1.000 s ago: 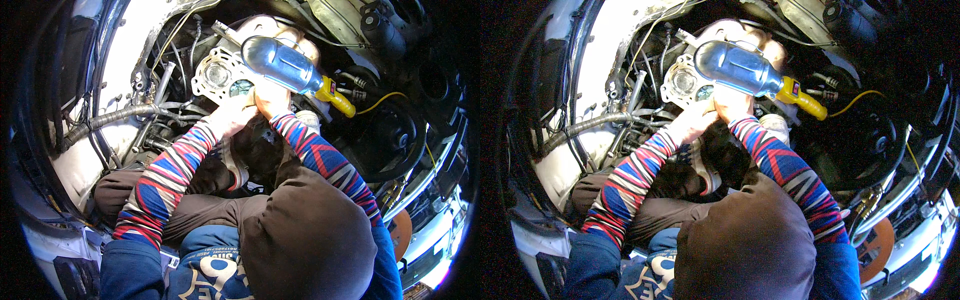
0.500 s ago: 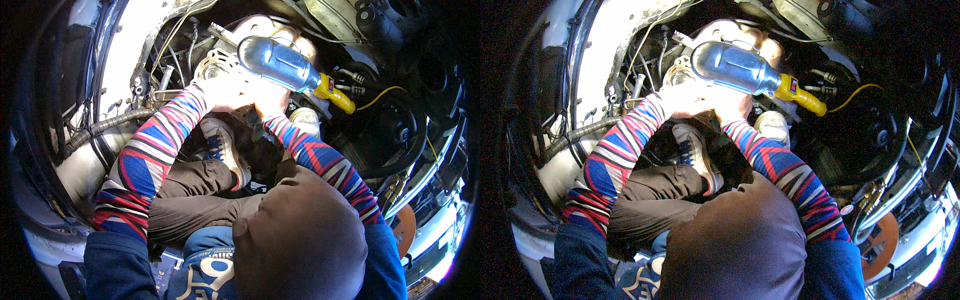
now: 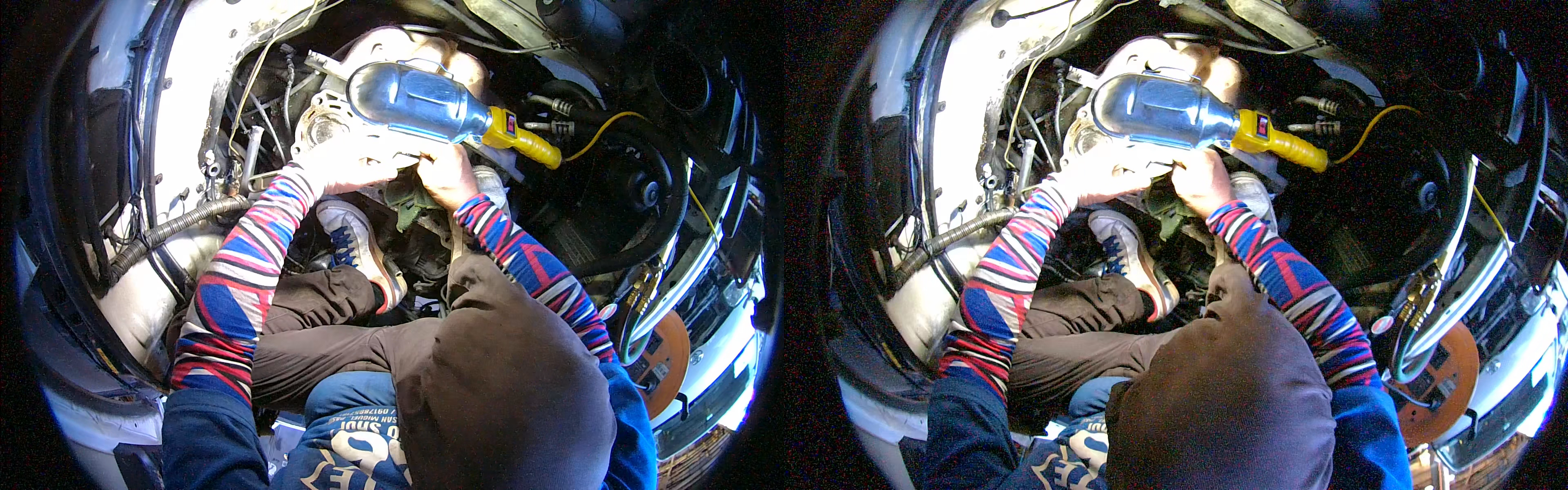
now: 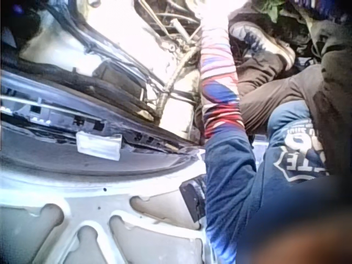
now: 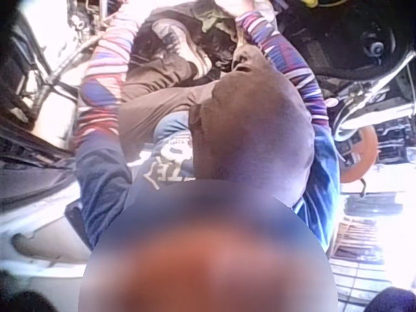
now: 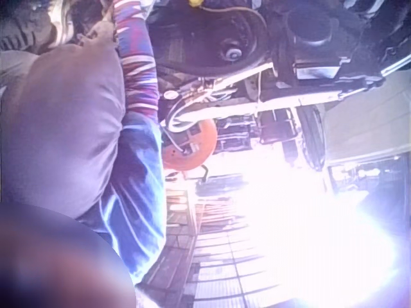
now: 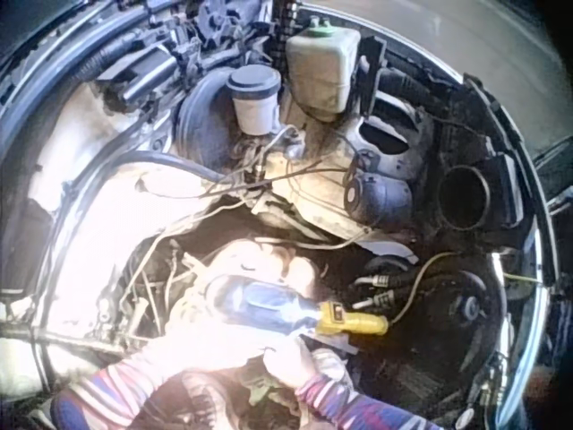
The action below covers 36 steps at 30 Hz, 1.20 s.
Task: The person works inside the engine bay of a car, using a pneumatic impact wrench and a wrench to remove bolts from an engine component. They then use a cloth to wipe the surface of the component.
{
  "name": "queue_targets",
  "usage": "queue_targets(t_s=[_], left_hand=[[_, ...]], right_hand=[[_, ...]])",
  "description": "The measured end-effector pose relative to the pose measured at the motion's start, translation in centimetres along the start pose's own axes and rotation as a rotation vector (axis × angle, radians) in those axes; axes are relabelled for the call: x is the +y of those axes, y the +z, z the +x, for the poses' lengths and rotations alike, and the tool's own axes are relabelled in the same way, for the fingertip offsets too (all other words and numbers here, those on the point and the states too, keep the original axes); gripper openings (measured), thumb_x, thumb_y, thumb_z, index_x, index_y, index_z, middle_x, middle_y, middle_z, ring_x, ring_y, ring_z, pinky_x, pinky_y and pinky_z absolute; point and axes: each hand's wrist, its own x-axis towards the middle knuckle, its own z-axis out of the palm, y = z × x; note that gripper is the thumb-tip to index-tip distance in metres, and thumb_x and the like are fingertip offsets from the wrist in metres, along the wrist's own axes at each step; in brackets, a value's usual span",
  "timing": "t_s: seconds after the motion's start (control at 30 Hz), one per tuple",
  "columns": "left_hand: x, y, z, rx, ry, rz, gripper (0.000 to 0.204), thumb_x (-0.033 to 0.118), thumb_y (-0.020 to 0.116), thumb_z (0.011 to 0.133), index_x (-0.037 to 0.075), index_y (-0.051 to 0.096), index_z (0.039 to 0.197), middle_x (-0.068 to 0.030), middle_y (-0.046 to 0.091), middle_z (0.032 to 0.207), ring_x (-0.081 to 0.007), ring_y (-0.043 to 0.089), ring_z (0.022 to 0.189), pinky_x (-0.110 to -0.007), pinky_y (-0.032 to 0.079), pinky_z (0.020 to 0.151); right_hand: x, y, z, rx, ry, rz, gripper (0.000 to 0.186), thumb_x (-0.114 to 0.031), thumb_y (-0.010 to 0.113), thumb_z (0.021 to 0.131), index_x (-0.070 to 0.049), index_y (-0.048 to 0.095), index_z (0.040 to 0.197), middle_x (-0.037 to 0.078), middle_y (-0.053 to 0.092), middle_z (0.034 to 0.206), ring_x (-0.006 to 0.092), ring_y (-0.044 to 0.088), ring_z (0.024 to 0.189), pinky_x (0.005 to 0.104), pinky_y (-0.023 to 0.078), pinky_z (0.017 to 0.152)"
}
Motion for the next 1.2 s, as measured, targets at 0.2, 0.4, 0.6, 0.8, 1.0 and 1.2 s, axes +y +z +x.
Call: queue_targets(t_s=[0.2, 0.4, 0.6, 0.8, 1.0, 1.2], left_hand=[[2.2, 3.2, -2.2, 0.146, -0.092, -0.224, 0.034, 0.035, 0.062, 0.093, 0.005, 0.068, 0.109, -0.0118, 0.067, 0.095, -0.0242, 0.062, 0.092, -0.038, 0.049, 0.088], [6.8, 10.1, -2.4, 0.362, -0.424, -1.259, 0.024, 0.036, 0.062, 0.099, 0.014, 0.054, 0.093, 0.0055, 0.044, 0.066, -0.006, 0.041, 0.051, -0.023, 0.036, 0.044], [7.8, 12.8, -0.2, 0.508, -0.443, -1.524, 0.03, 0.039, 0.061, 0.097, 0.015, 0.05, 0.084, 0.0041, 0.044, 0.061, -0.0086, 0.04, 0.045, -0.026, 0.035, 0.041], [7.7, 13.0, 0.6, 0.549, -0.452, -1.53, 0.033, 0.041, 0.06, 0.098, 0.015, 0.048, 0.082, 0.004, 0.044, 0.06, -0.0083, 0.04, 0.043, -0.026, 0.035, 0.04], [7.4, 14.1, 0.9, 0.526, -0.458, -1.639, 0.032, 0.046, 0.059, 0.098, 0.018, 0.047, 0.088, 0.0021, 0.048, 0.066, -0.0121, 0.045, 0.052, -0.03, 0.042, 0.049], [8.1, 15.2, 1.9, 0.59, -0.454, -1.721, 0.033, 0.049, 0.059, 0.098, 0.02, 0.046, 0.093, 0.0018, 0.048, 0.066, -0.0134, 0.045, 0.052, -0.031, 0.042, 0.05]], right_hand=[[-0.3, 0.3, 0.0, 0.054, -0.07, -0.039, 0.019, -0.016, 0.06, 0.082, -0.004, 0.073, 0.089, 0.023, 0.066, 0.08, 0.0413, 0.063, 0.077, 0.0493, 0.05, 0.072], [-0.1, 0.2, 0.0, 0.043, 0.001, -0.01, 0.02, -0.02, 0.064, 0.083, -0.005, 0.074, 0.09, 0.023, 0.066, 0.081, 0.0414, 0.065, 0.077, 0.047, 0.051, 0.068], [1.1, -0.4, 0.3, -0.055, -0.036, 0.107, 0.024, -0.023, 0.063, 0.086, -0.001, 0.073, 0.085, 0.016, 0.07, 0.073, 0.0321, 0.067, 0.067, 0.0408, 0.051, 0.062], [2.5, -0.9, 0.2, -0.173, 0.052, 0.331, 0.018, -0.012, 0.057, 0.085, -0.006, 0.074, 0.083, 0.014, 0.067, 0.069, 0.0244, 0.065, 0.063, 0.0355, 0.049, 0.061], [1.2, -1.2, 0.2, -0.099, -0.052, 0.122, 0.018, -0.016, 0.061, 0.088, -0.002, 0.072, 0.085, 0.013, 0.065, 0.069, 0.017, 0.061, 0.062, 0.0356, 0.047, 0.06], [-0.2, -1.5, 0.3, -0.141, 0.203, 0.287, 0.038, -0.034, 0.064, 0.092, 0.003, 0.068, 0.091, 0.011, 0.063, 0.069, 0.0105, 0.055, 0.064, 0.0355, 0.046, 0.06]])
